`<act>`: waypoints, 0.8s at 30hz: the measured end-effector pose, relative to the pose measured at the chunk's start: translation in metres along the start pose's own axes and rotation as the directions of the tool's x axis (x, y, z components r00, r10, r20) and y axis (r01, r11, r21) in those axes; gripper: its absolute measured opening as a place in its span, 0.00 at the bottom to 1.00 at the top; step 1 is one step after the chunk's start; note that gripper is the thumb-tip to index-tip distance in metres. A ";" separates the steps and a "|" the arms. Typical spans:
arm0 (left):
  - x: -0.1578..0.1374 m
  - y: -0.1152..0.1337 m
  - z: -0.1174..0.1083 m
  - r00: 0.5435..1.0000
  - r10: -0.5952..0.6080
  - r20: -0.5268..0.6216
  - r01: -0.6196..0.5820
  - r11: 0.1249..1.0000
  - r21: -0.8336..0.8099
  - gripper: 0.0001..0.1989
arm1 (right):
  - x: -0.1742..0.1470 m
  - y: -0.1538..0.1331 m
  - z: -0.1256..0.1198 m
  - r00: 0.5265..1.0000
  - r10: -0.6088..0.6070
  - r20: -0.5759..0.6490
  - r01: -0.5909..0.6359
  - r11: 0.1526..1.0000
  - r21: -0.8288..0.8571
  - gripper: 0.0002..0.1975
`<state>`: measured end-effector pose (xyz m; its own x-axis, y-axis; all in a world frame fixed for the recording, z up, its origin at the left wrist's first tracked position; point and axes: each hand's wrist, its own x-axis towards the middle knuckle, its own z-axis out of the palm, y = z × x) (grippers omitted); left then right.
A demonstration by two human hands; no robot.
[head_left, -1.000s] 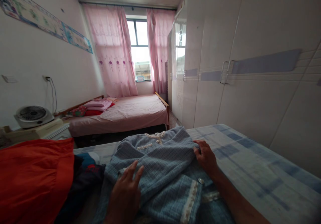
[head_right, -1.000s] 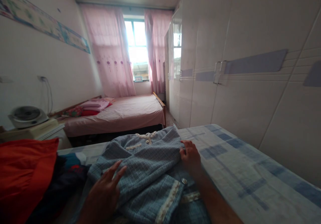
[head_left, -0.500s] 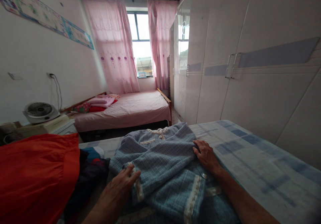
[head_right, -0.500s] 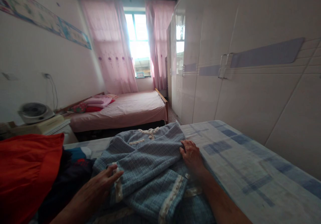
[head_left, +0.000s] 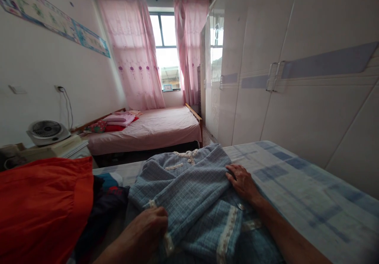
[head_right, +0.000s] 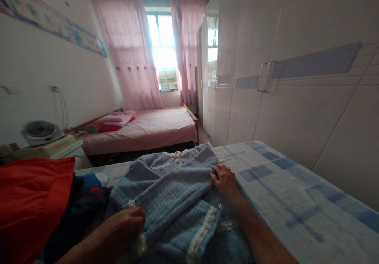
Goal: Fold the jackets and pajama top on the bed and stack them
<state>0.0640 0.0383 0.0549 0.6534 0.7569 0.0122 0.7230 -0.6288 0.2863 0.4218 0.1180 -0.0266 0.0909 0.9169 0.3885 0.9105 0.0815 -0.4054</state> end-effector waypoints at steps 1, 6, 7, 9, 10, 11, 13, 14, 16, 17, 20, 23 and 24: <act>0.000 0.000 0.000 1.000 -0.029 -0.004 0.029 0.999 -0.030 0.14 | -0.001 -0.001 0.000 1.000 -0.002 0.009 0.002 1.000 -0.011 0.19; 0.004 0.000 -0.007 0.979 -0.086 -0.186 0.047 0.978 -0.204 0.13 | -0.001 -0.012 -0.007 0.996 -0.067 -0.057 0.063 0.996 -0.061 0.16; 0.006 0.000 -0.005 0.963 -0.085 -0.255 0.031 0.978 -0.206 0.13 | -0.001 -0.016 -0.009 0.991 -0.104 -0.090 0.099 0.994 -0.056 0.15; 0.011 0.000 0.003 0.920 -0.080 -0.384 0.024 0.989 -0.148 0.14 | -0.003 -0.024 -0.011 0.975 -0.177 -0.132 0.173 0.984 -0.036 0.16; 0.014 0.000 0.010 0.909 -0.065 -0.411 0.029 0.995 -0.095 0.16 | -0.004 -0.028 -0.012 0.971 -0.209 -0.117 0.209 0.978 -0.018 0.17; 0.016 0.001 0.017 0.916 -0.043 -0.398 0.030 0.999 -0.038 0.18 | -0.006 -0.031 -0.012 0.969 -0.239 -0.060 0.240 0.971 0.011 0.18; 0.019 0.003 0.031 0.955 -0.001 -0.295 0.017 0.999 0.050 0.21 | -0.011 -0.037 -0.011 0.952 -0.283 0.117 0.275 0.958 0.083 0.18; 0.021 0.004 0.036 0.971 0.004 -0.239 0.014 0.997 0.074 0.19 | -0.013 -0.039 -0.011 0.935 -0.295 0.198 0.277 0.954 0.114 0.17; 0.022 0.007 0.042 0.983 -0.027 -0.180 0.044 0.995 0.092 0.09 | -0.015 -0.042 -0.010 0.914 -0.294 0.279 0.263 0.954 0.144 0.15; 0.023 0.007 0.043 0.981 -0.058 -0.187 0.077 0.992 0.096 0.08 | -0.016 -0.043 -0.010 0.917 -0.285 0.278 0.253 0.957 0.144 0.15; 0.025 0.005 0.045 0.956 -0.122 -0.268 0.151 0.984 0.091 0.14 | -0.015 -0.044 -0.011 0.927 -0.268 0.264 0.235 0.960 0.149 0.15; 0.026 -0.001 0.050 0.921 -0.100 -0.377 0.139 0.987 0.076 0.10 | -0.014 -0.044 -0.012 0.929 -0.266 0.257 0.228 0.959 0.168 0.15; 0.026 -0.002 0.051 0.910 -0.083 -0.405 0.126 0.989 0.079 0.09 | -0.015 -0.044 -0.012 0.929 -0.268 0.257 0.229 0.958 0.172 0.15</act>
<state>0.0906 0.0501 0.0052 0.4436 0.8137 0.3757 0.8149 -0.5407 0.2088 0.3849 0.0964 -0.0047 -0.2629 0.9300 0.2570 0.8236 0.3550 -0.4422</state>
